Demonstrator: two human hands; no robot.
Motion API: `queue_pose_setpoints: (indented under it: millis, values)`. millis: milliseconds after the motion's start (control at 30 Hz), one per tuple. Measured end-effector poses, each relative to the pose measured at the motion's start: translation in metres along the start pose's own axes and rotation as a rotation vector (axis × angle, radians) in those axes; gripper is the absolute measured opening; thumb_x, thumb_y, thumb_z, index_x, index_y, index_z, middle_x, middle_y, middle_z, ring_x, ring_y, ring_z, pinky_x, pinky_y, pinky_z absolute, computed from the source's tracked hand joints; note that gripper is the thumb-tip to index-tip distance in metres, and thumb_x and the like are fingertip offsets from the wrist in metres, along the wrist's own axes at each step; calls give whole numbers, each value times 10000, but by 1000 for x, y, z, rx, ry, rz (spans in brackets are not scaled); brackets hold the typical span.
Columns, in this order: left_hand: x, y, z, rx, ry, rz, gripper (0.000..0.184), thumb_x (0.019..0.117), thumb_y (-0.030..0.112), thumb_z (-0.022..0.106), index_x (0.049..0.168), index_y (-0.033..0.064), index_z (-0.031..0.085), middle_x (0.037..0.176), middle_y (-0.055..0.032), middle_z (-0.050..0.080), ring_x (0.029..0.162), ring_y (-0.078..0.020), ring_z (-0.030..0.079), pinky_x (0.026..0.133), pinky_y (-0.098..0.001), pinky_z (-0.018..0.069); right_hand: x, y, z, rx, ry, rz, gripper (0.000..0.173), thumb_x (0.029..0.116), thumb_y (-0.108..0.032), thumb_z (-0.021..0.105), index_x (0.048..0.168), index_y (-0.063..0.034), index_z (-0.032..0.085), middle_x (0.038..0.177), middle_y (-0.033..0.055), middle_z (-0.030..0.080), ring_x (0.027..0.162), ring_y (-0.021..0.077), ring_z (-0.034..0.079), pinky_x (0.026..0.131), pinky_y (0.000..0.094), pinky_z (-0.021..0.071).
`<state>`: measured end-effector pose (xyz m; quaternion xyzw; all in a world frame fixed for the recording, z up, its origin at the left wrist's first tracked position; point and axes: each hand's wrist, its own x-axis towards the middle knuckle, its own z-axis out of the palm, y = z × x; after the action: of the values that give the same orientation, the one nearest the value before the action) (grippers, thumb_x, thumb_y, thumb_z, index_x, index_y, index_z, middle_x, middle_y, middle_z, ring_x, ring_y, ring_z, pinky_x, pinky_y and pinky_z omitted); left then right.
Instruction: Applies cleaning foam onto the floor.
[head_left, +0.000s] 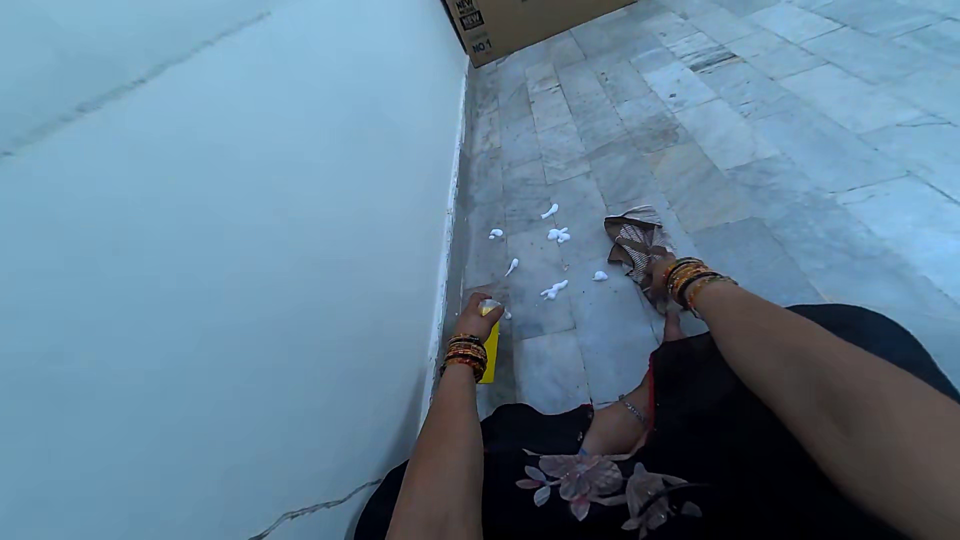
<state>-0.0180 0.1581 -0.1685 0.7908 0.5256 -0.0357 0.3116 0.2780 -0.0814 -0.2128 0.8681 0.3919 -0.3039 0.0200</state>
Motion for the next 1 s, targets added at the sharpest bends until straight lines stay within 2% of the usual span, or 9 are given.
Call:
queue_pose_setpoints:
  millis: [133, 233, 333, 500, 600, 700, 800, 900, 1000]
  values:
    - [6, 4, 0, -79, -14, 38, 559, 1004, 344, 687, 1468, 92, 504, 1339, -315, 606, 1253, -483, 588, 1044, -668, 438, -54, -40, -41, -2, -219, 131, 450, 1087, -64, 492, 1476, 149, 420, 1601, 316, 368, 1537, 426, 297, 1255, 506, 193]
    - [4, 8, 1, -162, 18, 70, 553, 1019, 321, 668, 1483, 87, 481, 1359, -298, 598, 1254, -457, 593, 1050, -651, 443, 1, 2, -7, 38, 62, 183, 365, 1027, -125, 607, 1249, 163, 621, 1384, 352, 575, 1343, 501, 529, 1106, 642, 416]
    - [5, 5, 1, -254, 99, 74, 576, 1021, 319, 664, 1507, 93, 452, 1379, -296, 582, 1252, -451, 588, 1042, -651, 445, -1, 30, -25, 34, 114, 258, 394, 938, -183, 741, 1167, 125, 655, 1324, 349, 592, 1278, 515, 561, 1000, 668, 491]
    - [23, 1, -8, -267, 117, 35, 626, 1017, 362, 663, 1534, 100, 427, 1399, -306, 566, 1269, -463, 572, 1046, -650, 438, -61, 54, -94, 409, 178, 505, 536, 1085, -201, 522, 1453, 173, 416, 1567, 376, 362, 1494, 466, 357, 1203, 574, 313]
    - [46, -10, -8, -271, 159, 6, 623, 1012, 369, 669, 1527, 98, 444, 1398, -304, 571, 1284, -464, 568, 1054, -659, 436, -38, 82, -80, 276, 596, 604, 532, 1012, -195, 606, 1272, 261, 522, 1380, 479, 476, 1339, 573, 485, 1093, 679, 384]
    - [65, -13, -6, -211, 191, -35, 604, 1015, 358, 667, 1523, 103, 462, 1406, -308, 572, 1322, -474, 544, 1087, -664, 404, -24, 116, -115, 406, 314, 731, 708, 1067, -343, 538, 1529, 144, 314, 1628, 395, 211, 1515, 499, 293, 1187, 611, 309]
    - [85, -13, -12, -112, 202, -56, 572, 1018, 366, 661, 1504, 120, 487, 1397, -306, 581, 1320, -490, 544, 1082, -681, 399, -1, 142, -107, 592, 591, 576, 727, 981, -340, 693, 1456, 151, 442, 1549, 444, 307, 1427, 592, 367, 1118, 736, 328]
    - [106, -11, -17, -64, 195, -56, 555, 1012, 371, 670, 1483, 123, 514, 1379, -312, 592, 1313, -501, 546, 1077, -683, 400, 3, 128, -127, 490, 497, 382, 582, 1031, -379, 638, 1330, 119, 595, 1373, 403, 554, 1345, 554, 502, 1096, 733, 358]
    - [120, -2, -23, -77, 167, -56, 547, 1014, 365, 668, 1469, 97, 524, 1375, -322, 586, 1316, -502, 540, 1077, -687, 397, 7, 109, -136, 390, 321, 217, 541, 1076, -380, 563, 1264, 123, 632, 1319, 369, 600, 1301, 523, 540, 1084, 713, 362]
